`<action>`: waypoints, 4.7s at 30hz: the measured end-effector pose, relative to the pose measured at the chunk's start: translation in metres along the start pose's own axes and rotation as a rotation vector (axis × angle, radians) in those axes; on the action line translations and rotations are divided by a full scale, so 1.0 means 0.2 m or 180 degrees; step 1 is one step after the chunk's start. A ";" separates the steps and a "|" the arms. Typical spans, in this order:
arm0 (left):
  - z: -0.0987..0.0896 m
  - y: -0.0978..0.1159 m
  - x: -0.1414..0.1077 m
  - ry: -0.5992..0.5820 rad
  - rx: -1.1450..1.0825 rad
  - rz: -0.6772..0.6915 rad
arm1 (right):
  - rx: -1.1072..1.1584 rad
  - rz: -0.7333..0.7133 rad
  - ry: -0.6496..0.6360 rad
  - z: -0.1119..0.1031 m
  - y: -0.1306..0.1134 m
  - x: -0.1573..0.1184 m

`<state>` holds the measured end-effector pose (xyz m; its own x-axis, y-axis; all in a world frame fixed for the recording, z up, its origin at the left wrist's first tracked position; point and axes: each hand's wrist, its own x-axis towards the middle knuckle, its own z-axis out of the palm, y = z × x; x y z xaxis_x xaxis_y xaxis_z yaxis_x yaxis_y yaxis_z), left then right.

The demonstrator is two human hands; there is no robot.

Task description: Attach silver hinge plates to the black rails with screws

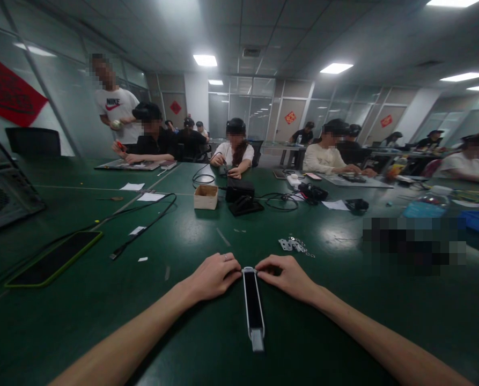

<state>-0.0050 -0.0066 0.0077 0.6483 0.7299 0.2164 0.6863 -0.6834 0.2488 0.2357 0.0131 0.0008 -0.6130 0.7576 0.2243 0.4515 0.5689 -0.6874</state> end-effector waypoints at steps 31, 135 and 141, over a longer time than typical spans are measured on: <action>0.00 -0.01 0.00 0.0002 -0.0053 -0.0002 | -0.1551 -0.0152 0.0623 -0.23 0.13 0.01; 0.02 -0.02 0.01 0.0079 -0.0063 0.0067 | -0.2307 0.1076 0.0026 -0.55 0.32 -0.08; 0.02 -0.03 0.01 0.0057 -0.0070 0.0050 | -0.1693 0.1414 -0.0363 -0.53 0.36 -0.08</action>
<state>-0.0064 -0.0017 0.0031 0.6527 0.7195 0.2374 0.6687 -0.6944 0.2660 0.3461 0.0768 0.0202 -0.3481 0.9328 -0.0934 0.9130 0.3148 -0.2595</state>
